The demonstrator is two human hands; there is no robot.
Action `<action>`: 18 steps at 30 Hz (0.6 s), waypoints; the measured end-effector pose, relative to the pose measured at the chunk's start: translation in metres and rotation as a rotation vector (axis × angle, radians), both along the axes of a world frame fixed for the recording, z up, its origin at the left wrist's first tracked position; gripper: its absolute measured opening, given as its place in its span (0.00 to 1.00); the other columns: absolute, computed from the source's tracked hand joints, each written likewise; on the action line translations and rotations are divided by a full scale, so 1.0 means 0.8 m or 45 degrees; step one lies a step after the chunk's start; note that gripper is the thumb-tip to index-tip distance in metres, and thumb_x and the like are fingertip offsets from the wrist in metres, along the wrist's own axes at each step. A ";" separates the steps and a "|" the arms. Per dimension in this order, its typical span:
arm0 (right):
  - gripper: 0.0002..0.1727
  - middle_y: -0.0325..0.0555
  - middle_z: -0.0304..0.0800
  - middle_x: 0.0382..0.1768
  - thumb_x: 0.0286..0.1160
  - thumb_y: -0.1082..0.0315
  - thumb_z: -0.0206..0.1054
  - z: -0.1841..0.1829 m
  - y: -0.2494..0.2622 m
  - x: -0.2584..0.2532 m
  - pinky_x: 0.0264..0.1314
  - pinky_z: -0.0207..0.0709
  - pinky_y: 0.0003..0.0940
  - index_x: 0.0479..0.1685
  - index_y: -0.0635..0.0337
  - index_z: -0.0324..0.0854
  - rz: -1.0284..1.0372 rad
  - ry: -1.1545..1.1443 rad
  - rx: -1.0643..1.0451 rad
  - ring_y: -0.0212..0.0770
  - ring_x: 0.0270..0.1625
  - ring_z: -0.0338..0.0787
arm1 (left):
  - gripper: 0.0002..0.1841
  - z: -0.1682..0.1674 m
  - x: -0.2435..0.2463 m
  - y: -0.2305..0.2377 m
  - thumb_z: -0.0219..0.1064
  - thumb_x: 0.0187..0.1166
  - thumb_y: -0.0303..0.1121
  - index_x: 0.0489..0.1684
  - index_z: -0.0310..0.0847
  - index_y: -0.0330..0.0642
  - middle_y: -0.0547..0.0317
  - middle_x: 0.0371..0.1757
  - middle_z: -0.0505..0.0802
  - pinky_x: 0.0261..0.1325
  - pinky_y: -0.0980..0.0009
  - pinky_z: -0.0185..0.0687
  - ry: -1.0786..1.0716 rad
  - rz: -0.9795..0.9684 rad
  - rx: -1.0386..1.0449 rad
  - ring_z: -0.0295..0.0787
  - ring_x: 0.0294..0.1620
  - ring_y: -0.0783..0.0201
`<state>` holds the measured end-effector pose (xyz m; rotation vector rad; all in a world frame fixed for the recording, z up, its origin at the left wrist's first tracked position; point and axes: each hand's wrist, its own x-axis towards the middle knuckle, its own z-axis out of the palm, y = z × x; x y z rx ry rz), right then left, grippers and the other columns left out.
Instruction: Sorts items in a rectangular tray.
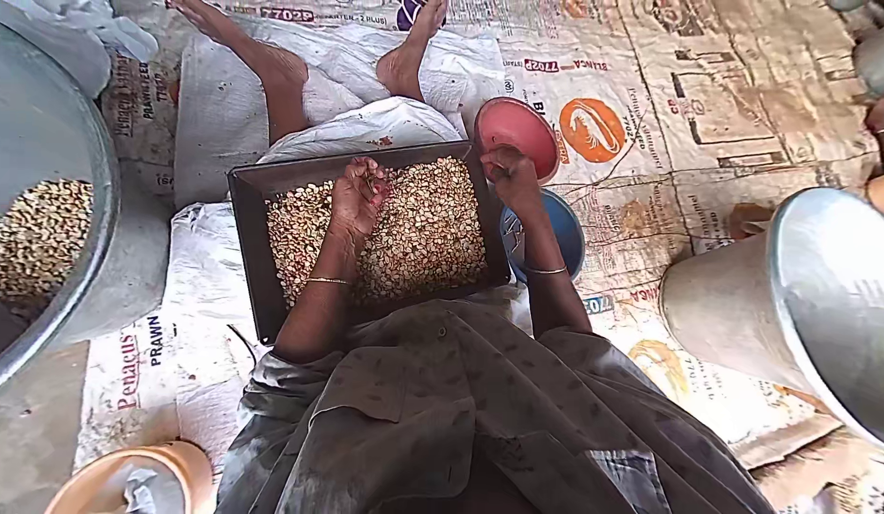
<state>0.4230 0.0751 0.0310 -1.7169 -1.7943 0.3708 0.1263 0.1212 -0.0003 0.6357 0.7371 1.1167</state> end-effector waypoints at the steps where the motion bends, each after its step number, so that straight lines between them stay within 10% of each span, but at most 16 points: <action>1: 0.16 0.64 0.86 0.69 0.83 0.76 0.57 -0.008 0.019 -0.014 0.84 0.68 0.51 0.58 0.67 0.90 0.026 -0.099 -0.052 0.59 0.79 0.80 | 0.18 0.001 -0.004 0.003 0.36 0.94 0.34 0.37 0.73 0.51 0.69 0.27 0.84 0.19 0.84 0.66 0.002 0.057 -0.063 0.72 0.17 0.78; 7: 0.15 0.62 0.90 0.62 0.80 0.71 0.62 -0.034 0.067 -0.051 0.70 0.75 0.66 0.60 0.58 0.89 -0.166 -0.366 -0.428 0.64 0.69 0.86 | 0.13 0.001 -0.034 0.018 0.42 0.94 0.28 0.44 0.74 0.48 0.71 0.23 0.78 0.19 0.85 0.68 0.061 0.250 -0.192 0.70 0.15 0.78; 15: 0.10 0.57 0.73 0.84 0.74 0.68 0.69 -0.045 0.033 -0.041 0.84 0.55 0.70 0.45 0.57 0.95 -0.084 -0.236 -0.039 0.63 0.85 0.71 | 0.25 0.017 -0.034 0.014 0.38 0.98 0.45 0.54 0.79 0.36 0.54 0.42 0.95 0.49 0.73 0.90 0.004 0.221 -0.390 0.95 0.42 0.65; 18: 0.11 0.57 0.73 0.84 0.75 0.63 0.69 -0.041 0.002 -0.054 0.85 0.50 0.70 0.45 0.53 0.96 0.047 -0.100 0.083 0.62 0.87 0.66 | 0.19 0.015 -0.036 0.016 0.41 0.97 0.36 0.54 0.79 0.37 0.58 0.38 0.93 0.40 0.77 0.86 0.052 0.208 -0.346 0.90 0.34 0.70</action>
